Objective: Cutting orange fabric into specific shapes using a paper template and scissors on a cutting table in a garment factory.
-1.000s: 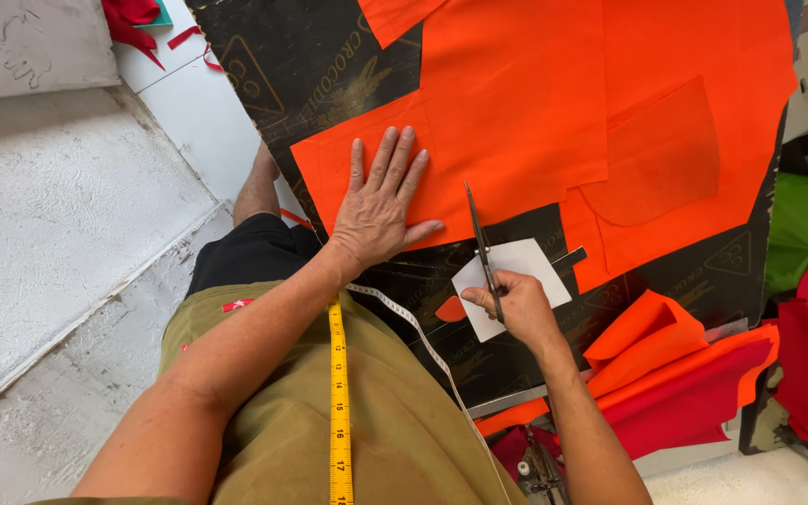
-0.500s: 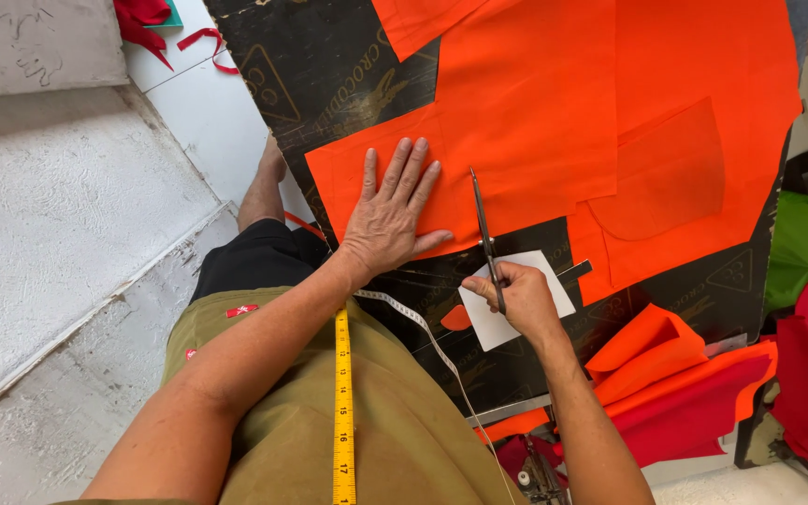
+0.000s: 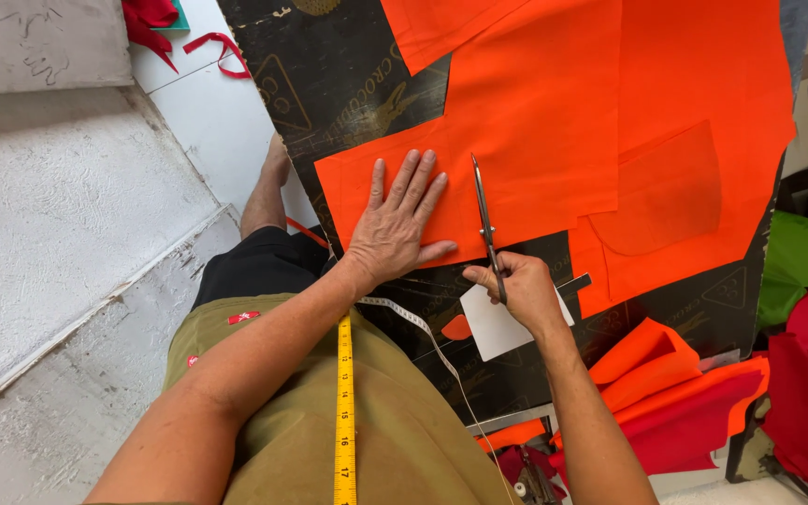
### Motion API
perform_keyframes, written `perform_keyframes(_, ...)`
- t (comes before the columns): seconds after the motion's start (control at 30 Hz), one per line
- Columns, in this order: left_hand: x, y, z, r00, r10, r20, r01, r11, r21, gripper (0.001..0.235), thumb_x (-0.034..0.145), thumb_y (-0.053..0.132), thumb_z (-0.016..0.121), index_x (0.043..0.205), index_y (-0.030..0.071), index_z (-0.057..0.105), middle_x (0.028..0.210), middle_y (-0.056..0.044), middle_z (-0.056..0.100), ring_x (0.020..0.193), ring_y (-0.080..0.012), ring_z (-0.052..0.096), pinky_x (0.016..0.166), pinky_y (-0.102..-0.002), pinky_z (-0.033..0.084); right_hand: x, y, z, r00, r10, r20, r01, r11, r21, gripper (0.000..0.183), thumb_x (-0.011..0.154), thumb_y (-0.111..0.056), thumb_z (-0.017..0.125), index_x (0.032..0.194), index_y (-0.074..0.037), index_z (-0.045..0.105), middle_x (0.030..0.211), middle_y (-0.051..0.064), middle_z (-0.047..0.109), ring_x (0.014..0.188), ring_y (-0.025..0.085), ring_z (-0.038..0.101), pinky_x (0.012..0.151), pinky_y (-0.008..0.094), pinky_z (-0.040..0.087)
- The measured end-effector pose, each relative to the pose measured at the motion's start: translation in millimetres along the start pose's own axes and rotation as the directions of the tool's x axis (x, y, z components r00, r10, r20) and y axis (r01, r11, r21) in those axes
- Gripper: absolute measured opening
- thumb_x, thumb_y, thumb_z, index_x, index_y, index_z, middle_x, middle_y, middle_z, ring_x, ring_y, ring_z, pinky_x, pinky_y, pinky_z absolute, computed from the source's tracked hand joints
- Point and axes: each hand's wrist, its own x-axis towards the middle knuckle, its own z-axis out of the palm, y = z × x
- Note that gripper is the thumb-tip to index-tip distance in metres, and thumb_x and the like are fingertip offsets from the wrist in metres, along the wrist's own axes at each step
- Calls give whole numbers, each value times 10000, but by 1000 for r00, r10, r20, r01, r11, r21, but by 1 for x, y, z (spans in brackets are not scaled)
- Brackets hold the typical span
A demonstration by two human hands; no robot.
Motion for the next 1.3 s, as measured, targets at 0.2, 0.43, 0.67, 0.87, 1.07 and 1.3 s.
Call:
perform_keyframes(0.2,-1,0,0,1000,1,-17,-1,1000,-4,973,968,757,438,1642,95,210,1719,-174,44,1585,-354,-4,1244,-642,-84,14,-10,0,1000,-17,18,18,999,-36,440,792,-402,910,663,-45,687,496,88,623,473,141,627,508,226,441)
perform_keyframes(0.43,-1,0,1,1000,0,-27,0,1000,6,969,965,761,433,1639,97,223,1719,-174,50,1585,-349,-3,1245,-638,-81,18,-14,3,999,-31,-7,31,999,-8,444,806,-360,912,627,-36,667,464,91,598,443,140,613,487,209,434)
perform_keyframes(0.67,-2,1,0,999,3,-44,-2,1000,5,980,960,759,460,1639,93,225,1720,-174,54,1585,-351,-2,1243,-637,-86,24,-38,0,998,-58,17,59,998,-21,471,836,-395,889,640,-32,661,474,100,598,451,152,622,493,219,436)
perform_keyframes(0.87,-2,2,0,999,-1,-34,0,1000,-10,977,960,762,443,1639,96,221,1720,-173,54,1586,-345,-5,1245,-632,-92,23,-43,-18,996,-24,88,25,1000,-6,439,835,-324,880,620,-25,640,468,108,589,455,158,606,504,218,431)
perform_keyframes(1.07,-3,1,0,1000,-9,-23,9,1000,-2,963,964,757,431,1639,103,220,1722,-166,45,1588,-338,-11,1247,-627,-94,50,-57,-69,972,-7,235,49,983,-176,443,761,-361,902,634,-25,645,497,132,603,486,214,601,525,280,400)
perform_keyframes(1.3,-4,1,1,1000,-12,-20,13,1000,15,958,964,761,410,1639,109,218,1721,-162,47,1589,-329,-7,1252,-624,-88,79,-99,-94,957,0,289,151,851,-502,523,700,-428,932,602,-1,644,469,139,545,487,229,510,525,329,355)
